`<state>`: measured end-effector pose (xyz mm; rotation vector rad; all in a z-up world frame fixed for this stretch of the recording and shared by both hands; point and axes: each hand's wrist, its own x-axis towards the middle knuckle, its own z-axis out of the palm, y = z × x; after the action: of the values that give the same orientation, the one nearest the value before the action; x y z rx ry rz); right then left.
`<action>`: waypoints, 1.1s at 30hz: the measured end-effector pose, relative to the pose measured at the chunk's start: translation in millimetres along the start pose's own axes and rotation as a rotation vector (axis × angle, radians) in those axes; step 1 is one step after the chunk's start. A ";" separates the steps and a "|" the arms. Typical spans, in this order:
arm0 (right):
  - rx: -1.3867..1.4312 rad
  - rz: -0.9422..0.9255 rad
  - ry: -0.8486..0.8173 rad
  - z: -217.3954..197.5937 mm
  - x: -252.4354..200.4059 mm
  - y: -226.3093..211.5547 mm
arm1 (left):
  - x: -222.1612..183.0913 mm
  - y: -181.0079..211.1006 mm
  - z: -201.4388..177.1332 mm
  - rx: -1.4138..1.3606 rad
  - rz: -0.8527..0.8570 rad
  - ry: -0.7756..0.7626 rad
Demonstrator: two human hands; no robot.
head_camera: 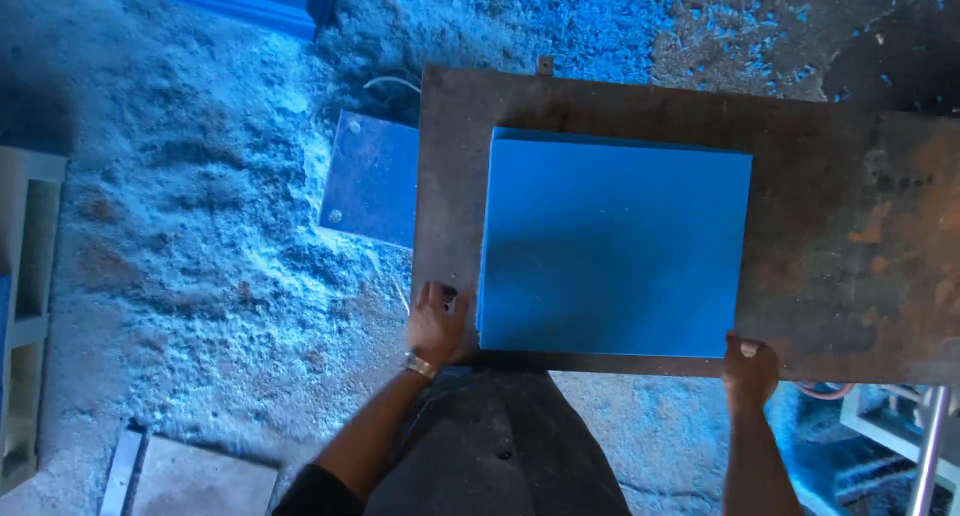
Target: Cutting large blue plastic sheets into smaller rectangular pieces using a table saw.
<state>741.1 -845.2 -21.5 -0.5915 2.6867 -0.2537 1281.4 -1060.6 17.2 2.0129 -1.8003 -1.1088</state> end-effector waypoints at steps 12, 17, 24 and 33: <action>0.309 0.137 -0.110 39.6 64.4 -109.7 | 58.0 14.5 11.8 -0.063 0.060 0.295; 0.175 0.284 -0.037 39.8 25.5 -144.0 | 91.3 -56.6 48.7 -0.138 -0.043 0.462; 0.227 0.085 0.024 92.3 -44.8 -160.8 | 113.8 -95.7 12.3 -0.287 -0.104 0.076; 0.049 -0.015 -0.118 124.4 -156.2 -267.6 | 175.4 -144.5 -95.3 -0.246 -0.177 -0.132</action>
<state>1020.2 -1028.4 -17.5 -0.5927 2.5567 -0.2785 1446.6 -1219.8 -72.7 2.0217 -1.4766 -1.4675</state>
